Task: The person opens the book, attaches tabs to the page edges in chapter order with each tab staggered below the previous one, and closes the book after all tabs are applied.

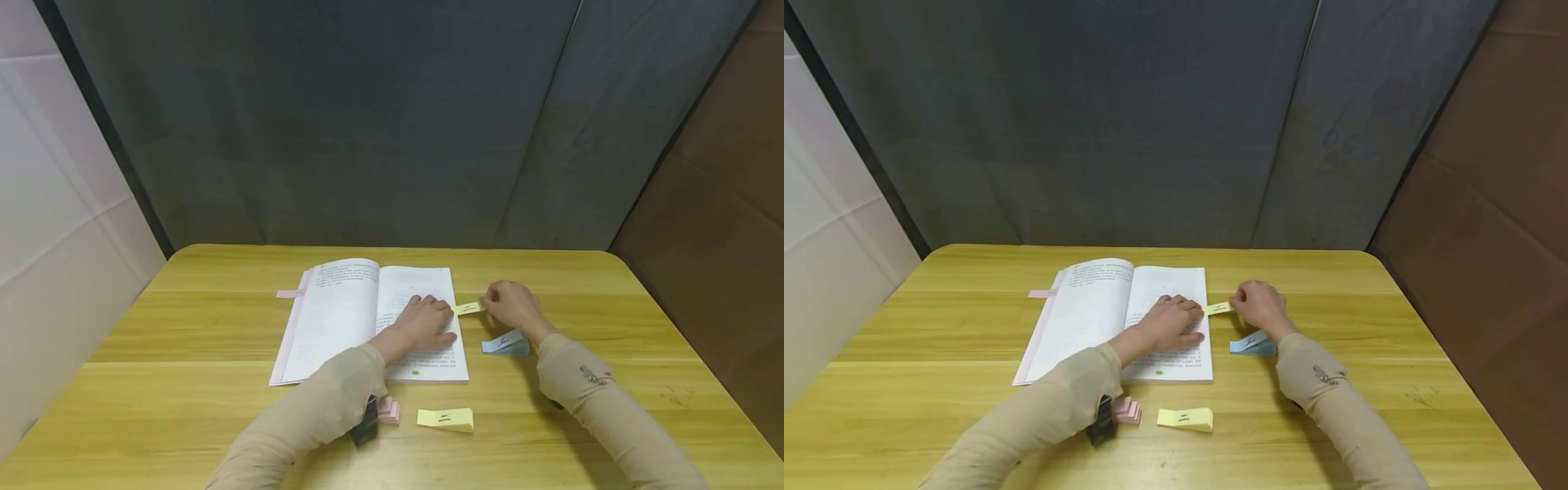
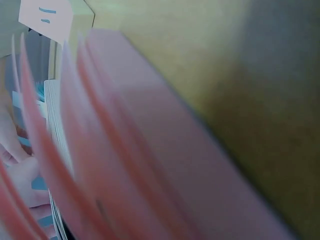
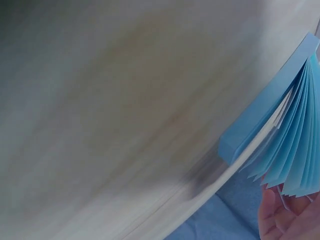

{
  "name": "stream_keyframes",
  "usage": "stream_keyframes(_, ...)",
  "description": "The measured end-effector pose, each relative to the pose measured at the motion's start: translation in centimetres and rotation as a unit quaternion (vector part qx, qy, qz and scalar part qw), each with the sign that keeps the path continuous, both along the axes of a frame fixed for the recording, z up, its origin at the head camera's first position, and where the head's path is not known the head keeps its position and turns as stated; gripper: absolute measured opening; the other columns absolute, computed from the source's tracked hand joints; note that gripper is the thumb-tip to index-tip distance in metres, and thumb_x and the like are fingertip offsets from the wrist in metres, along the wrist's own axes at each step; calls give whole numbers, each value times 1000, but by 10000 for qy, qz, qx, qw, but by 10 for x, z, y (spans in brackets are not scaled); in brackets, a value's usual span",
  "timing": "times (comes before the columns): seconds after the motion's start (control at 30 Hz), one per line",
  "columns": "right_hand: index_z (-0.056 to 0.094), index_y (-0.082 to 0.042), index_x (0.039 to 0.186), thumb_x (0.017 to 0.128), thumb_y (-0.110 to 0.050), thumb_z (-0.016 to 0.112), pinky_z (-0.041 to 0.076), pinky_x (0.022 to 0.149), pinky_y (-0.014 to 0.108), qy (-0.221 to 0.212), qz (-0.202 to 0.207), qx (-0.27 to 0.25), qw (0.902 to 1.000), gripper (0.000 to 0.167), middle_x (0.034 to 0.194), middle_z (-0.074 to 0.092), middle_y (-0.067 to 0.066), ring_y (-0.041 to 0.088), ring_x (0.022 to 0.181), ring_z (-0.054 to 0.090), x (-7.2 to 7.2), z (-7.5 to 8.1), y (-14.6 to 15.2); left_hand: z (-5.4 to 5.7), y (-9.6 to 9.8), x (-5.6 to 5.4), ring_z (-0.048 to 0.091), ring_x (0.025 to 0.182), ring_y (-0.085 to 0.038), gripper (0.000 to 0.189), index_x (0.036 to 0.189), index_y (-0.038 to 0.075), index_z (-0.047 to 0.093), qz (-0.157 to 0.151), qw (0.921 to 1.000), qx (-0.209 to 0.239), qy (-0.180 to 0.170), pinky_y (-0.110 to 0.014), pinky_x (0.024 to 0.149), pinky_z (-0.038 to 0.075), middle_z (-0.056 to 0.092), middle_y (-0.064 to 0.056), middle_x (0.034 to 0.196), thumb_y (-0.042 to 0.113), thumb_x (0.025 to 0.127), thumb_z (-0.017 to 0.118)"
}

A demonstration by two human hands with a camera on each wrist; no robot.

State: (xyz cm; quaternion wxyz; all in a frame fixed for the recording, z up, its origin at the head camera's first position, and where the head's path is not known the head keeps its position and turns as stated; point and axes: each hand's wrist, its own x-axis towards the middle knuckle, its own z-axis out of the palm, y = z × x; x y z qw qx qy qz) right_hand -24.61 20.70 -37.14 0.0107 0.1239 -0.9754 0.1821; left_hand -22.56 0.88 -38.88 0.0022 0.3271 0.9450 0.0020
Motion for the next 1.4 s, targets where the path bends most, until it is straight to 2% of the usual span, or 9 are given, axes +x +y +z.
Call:
stream_keyframes(0.33,55,-14,65,83,-26,57,32,46,30,-63,-46,206,9998,22,59,50,-2,16,53,43,-2,-2,0,2,1,2,41,112,-19,53,123,13,50,74,9997,-190,-108,-40,94,28,47,0,125,49,84,48)
stream_keyframes(0.43,57,-14,66,83,-28,56,32,46,30,-73,-41,148,9999,22,60,51,-2,16,53,44,-2,-2,0,3,0,3,39,115,-20,54,125,13,49,105,9995,-198,-210,-41,95,26,45,0,127,49,85,47)
stream_keyframes(0.53,61,-13,72,83,-31,55,35,49,31,-7,-41,-13,10000,22,68,56,-1,17,58,47,-1,-2,1,5,-2,4,36,118,-20,55,126,12,49,173,9990,-143,-386,-42,97,24,43,-1,129,50,85,46)
stream_keyframes(0.73,65,-10,91,85,-37,52,42,64,42,563,-101,-485,9972,30,96,60,8,23,80,54,3,8,5,13,-14,9,41,114,-21,54,124,13,51,284,9977,-80,-611,-40,94,29,48,-2,124,50,84,47)
stream_keyframes(0.9,64,-10,93,86,-35,50,43,66,45,1233,-90,-628,9903,30,101,59,9,29,89,53,9,23,3,26,-29,19,53,93,-18,48,116,16,58,103,9985,-26,-541,-35,79,40,57,0,104,49,82,53)
stream_keyframes(1.0,64,-12,89,85,-34,52,44,64,45,1559,89,-519,9864,26,100,59,7,28,93,52,16,31,0,32,-39,30,55,82,-17,42,107,16,61,-118,9990,-105,-414,-33,71,43,58,3,92,47,79,57)
stream_keyframes(1.1,64,-12,84,83,-31,56,45,61,42,1909,490,-314,9799,21,94,60,6,26,89,53,24,35,-5,34,-48,43,53,74,-14,41,101,15,62,-363,9987,-242,-273,-30,63,44,56,5,85,47,76,61)
stream_keyframes(1.27,65,-10,81,80,-27,60,46,60,35,2520,1279,87,9592,18,86,61,4,22,80,54,36,33,-15,27,-59,62,47,69,-13,43,95,13,59,-567,9976,-400,-2,-27,52,40,49,5,81,48,71,63)
stream_keyframes(1.4,65,-9,81,78,-25,62,46,61,33,2833,1800,200,9418,17,85,61,2,20,78,54,44,27,-23,20,-64,69,46,72,-15,44,95,13,56,-584,9972,-402,223,-27,50,39,49,2,87,49,70,62)
